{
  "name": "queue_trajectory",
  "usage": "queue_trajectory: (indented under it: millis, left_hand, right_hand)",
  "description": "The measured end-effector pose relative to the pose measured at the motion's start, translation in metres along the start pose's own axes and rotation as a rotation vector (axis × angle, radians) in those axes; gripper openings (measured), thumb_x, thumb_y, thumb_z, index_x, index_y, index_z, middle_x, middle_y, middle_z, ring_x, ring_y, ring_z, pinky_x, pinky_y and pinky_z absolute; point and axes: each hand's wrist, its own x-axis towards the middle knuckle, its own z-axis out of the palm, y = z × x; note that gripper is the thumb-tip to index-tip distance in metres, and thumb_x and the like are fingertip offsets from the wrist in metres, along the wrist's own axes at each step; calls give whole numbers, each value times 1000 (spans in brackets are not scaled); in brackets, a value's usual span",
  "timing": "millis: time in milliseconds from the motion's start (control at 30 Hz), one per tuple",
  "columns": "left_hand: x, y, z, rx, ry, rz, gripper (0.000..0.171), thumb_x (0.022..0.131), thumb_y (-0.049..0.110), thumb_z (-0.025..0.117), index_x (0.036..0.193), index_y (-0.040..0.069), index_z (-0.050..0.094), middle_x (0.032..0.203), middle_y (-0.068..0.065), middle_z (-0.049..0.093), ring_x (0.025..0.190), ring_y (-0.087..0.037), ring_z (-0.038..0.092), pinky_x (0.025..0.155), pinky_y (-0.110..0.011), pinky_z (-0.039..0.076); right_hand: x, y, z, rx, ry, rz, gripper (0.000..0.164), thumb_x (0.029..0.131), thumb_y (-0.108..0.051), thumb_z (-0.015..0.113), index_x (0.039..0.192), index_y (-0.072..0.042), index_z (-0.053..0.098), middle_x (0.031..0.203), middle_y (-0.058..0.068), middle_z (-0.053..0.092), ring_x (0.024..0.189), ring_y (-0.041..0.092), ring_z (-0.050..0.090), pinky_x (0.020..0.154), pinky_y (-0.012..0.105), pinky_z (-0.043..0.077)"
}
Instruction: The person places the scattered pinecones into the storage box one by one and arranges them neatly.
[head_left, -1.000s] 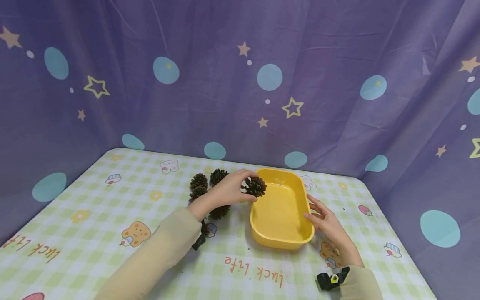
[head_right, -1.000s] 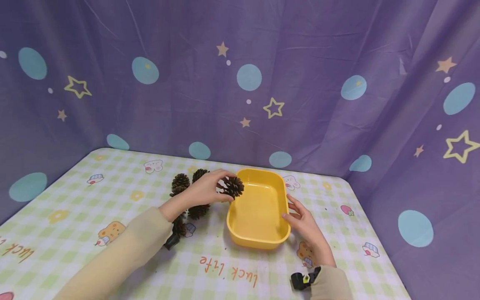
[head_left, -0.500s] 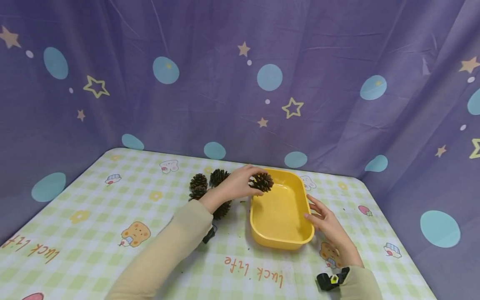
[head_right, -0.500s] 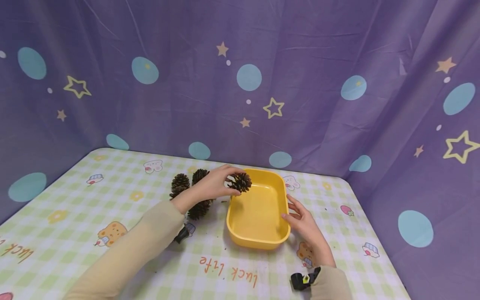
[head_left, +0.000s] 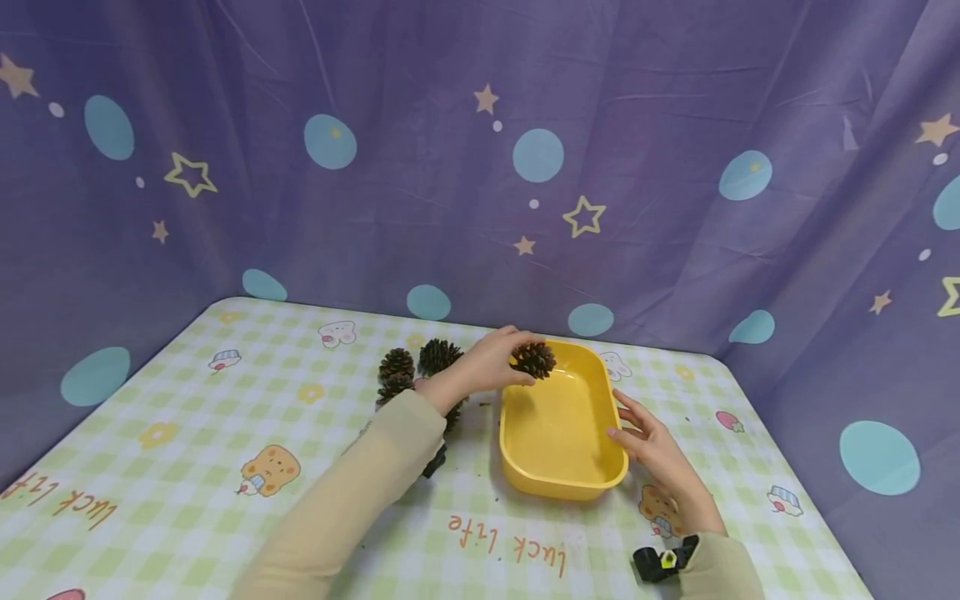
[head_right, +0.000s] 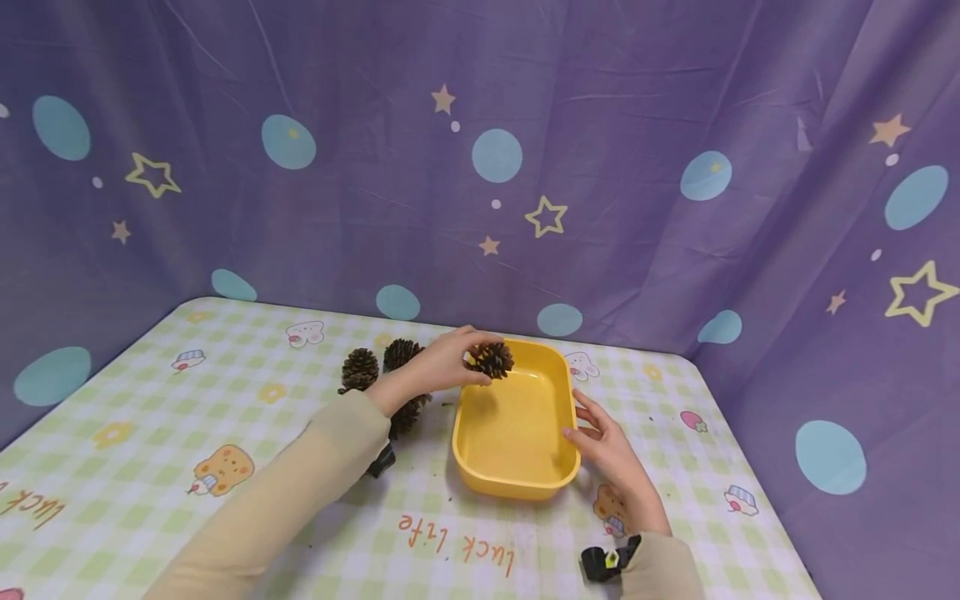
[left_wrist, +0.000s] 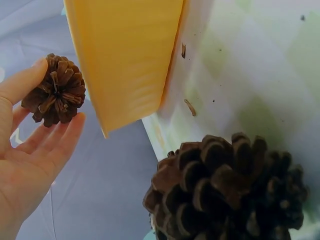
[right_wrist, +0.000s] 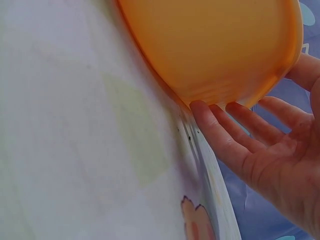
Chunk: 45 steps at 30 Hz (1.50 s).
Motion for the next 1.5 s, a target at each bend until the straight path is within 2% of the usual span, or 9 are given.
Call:
queue_trajectory:
  millis: [300, 400, 600, 800, 1033, 1300, 1500]
  left_hand:
    - [13, 0, 5, -26, -23, -20, 63, 79, 31, 71, 135, 22, 44, 125, -4, 48, 108, -20, 51, 90, -36, 47]
    - [18, 1, 8, -22, -25, -26, 64, 79, 31, 71, 136, 20, 43, 129, -4, 47, 113, -20, 50, 94, -36, 45]
    - [29, 1, 14, 4, -38, -32, 63, 79, 28, 71, 135, 14, 44, 135, -4, 46, 124, -20, 44, 103, -34, 37]
    - [38, 3, 21, 80, -54, -20, 57, 79, 28, 71, 129, 12, 49, 129, -5, 52, 119, -20, 48, 101, -32, 39]
    - [44, 6, 28, 185, -89, -5, 53, 81, 28, 68, 130, 14, 50, 128, -3, 51, 117, -18, 49, 100, -30, 40]
    - [51, 12, 35, 222, -111, -5, 53, 81, 29, 68, 130, 17, 51, 128, -4, 47, 114, -18, 49, 98, -29, 42]
    - [57, 12, 40, 272, -136, 5, 51, 80, 32, 69, 126, 19, 54, 119, -3, 49, 104, -15, 52, 91, -27, 45]
  right_hand:
    - [0, -1, 1, -7, 9, 3, 67, 89, -19, 58, 146, -18, 22, 140, 20, 35, 113, 32, 52, 79, 29, 52]
    - [0, -1, 1, -8, 12, 8, 67, 89, -20, 58, 146, -19, 22, 140, 20, 35, 113, 32, 52, 79, 30, 53]
    - [0, -1, 1, -17, 7, 10, 68, 89, -20, 58, 146, -17, 21, 139, 22, 34, 108, 22, 56, 77, 29, 53]
    - [0, -1, 1, -23, 8, 7, 69, 89, -21, 58, 146, -16, 20, 139, 23, 34, 104, 15, 58, 75, 28, 54]
    - [-1, -1, 2, -28, 20, 19, 67, 89, -21, 58, 146, -19, 22, 139, 21, 36, 108, 25, 56, 75, 29, 53]
    - [0, 1, 0, -25, 15, 6, 67, 90, -20, 57, 146, -19, 22, 139, 21, 35, 109, 26, 56, 76, 30, 54]
    - [0, 2, 0, -14, 6, -2, 67, 90, -20, 57, 146, -19, 21, 140, 21, 34, 112, 31, 53, 76, 31, 54]
